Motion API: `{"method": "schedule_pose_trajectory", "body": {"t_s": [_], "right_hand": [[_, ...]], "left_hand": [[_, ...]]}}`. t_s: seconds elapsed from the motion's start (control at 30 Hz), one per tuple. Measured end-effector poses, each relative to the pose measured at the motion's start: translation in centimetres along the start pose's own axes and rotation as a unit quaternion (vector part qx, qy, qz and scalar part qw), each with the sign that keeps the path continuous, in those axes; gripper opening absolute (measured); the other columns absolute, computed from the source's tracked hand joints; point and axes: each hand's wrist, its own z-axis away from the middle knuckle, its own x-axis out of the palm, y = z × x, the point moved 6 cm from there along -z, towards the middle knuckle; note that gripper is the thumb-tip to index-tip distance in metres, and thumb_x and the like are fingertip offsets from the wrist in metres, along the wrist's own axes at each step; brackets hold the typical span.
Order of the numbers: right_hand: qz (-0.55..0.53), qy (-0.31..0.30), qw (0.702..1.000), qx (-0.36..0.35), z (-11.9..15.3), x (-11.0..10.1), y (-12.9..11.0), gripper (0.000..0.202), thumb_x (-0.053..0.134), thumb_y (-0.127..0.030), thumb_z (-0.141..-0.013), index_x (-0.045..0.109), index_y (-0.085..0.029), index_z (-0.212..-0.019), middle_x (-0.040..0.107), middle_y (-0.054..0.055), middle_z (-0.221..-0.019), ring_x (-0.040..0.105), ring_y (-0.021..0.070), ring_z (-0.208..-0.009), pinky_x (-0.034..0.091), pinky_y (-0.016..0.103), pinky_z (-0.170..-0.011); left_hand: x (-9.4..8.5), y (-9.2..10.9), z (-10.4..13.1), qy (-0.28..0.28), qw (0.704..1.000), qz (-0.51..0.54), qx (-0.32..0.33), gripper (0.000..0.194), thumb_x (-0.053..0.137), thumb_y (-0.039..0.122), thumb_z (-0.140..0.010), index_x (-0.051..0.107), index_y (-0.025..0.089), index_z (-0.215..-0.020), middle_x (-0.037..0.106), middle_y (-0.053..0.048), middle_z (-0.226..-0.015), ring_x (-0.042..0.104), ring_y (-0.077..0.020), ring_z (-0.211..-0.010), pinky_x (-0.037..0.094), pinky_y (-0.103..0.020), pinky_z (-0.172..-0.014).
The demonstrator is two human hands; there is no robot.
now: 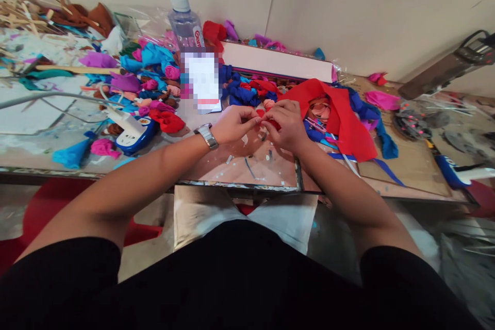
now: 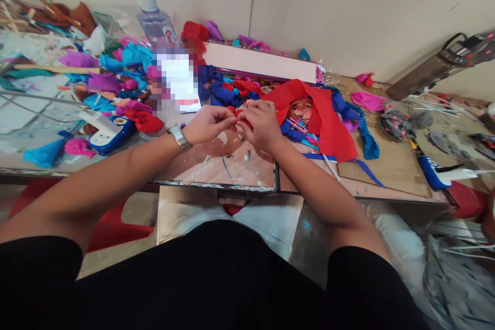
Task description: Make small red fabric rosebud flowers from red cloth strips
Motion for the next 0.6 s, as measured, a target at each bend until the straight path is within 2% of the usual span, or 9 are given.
{"method": "schedule_pose_trajectory", "body": {"t_s": [0.1,0.17,0.27,0.37,0.47,0.6], "right_hand": [[0.008,0.002,1.000,0.004,0.1,0.1,0.1,0.028,0.062,-0.048,-0.104,0.074,-0.025,-0.094,0.081,0.008,-0.101,0.064,0.0333,-0.114,0.035,0.052,-0.105],[0.007,0.000,1.000,0.021,0.2,0.5,0.3,0.029,0.063,-0.048,-0.104,0.075,-0.024,-0.094,0.080,0.009,-0.101,0.064,0.0331,-0.113,0.036,0.052,-0.104],[-0.015,-0.008,0.998,0.057,0.3,1.2,0.9,0.029,0.063,-0.047,-0.104,0.076,-0.023,-0.096,0.077,0.010,-0.101,0.063,0.0318,-0.109,0.038,0.048,-0.098],[-0.040,-0.013,0.996,0.081,0.4,1.6,1.2,0.028,0.062,-0.044,-0.104,0.076,-0.021,-0.096,0.075,0.010,-0.102,0.063,0.0303,-0.106,0.040,0.045,-0.093],[-0.010,-0.012,0.998,0.063,0.4,1.3,0.8,0.028,0.059,-0.045,-0.106,0.075,-0.022,-0.098,0.076,0.010,-0.103,0.063,0.0312,-0.110,0.039,0.046,-0.096],[0.036,-0.012,0.999,0.019,0.3,0.7,-0.1,0.029,0.056,-0.044,-0.108,0.073,-0.023,-0.097,0.077,0.008,-0.099,0.061,0.0322,-0.115,0.034,0.049,-0.105]], "left_hand": [[0.1,-0.6,-0.2,-0.003,1.000,0.020,-0.008,0.043,0.062,0.056,-0.102,0.076,0.016,-0.093,0.082,-0.008,-0.086,0.075,-0.0164,-0.076,0.055,-0.027,-0.072],[-0.2,-0.2,-0.1,0.009,0.998,-0.064,0.014,0.038,0.061,0.050,-0.103,0.076,0.017,-0.093,0.081,-0.007,-0.086,0.074,-0.0171,-0.075,0.054,-0.029,-0.072],[-0.5,1.1,0.0,0.016,0.969,-0.233,0.079,0.030,0.057,0.040,-0.105,0.077,0.018,-0.099,0.080,-0.008,-0.092,0.073,-0.0204,-0.080,0.050,-0.033,-0.075],[-0.4,1.9,0.3,0.015,0.951,-0.287,0.110,0.032,0.053,0.037,-0.107,0.077,0.017,-0.104,0.081,-0.010,-0.098,0.072,-0.0213,-0.084,0.048,-0.033,-0.075],[-0.6,1.5,0.2,0.030,0.970,-0.233,0.067,0.038,0.054,0.045,-0.107,0.078,0.017,-0.096,0.078,-0.007,-0.082,0.067,-0.0174,-0.071,0.044,-0.031,-0.069],[0.0,-0.4,-0.1,0.001,0.998,-0.061,-0.020,0.045,0.057,0.051,-0.105,0.076,0.016,-0.086,0.078,-0.005,-0.078,0.066,-0.0143,-0.065,0.045,-0.027,-0.065]]}}
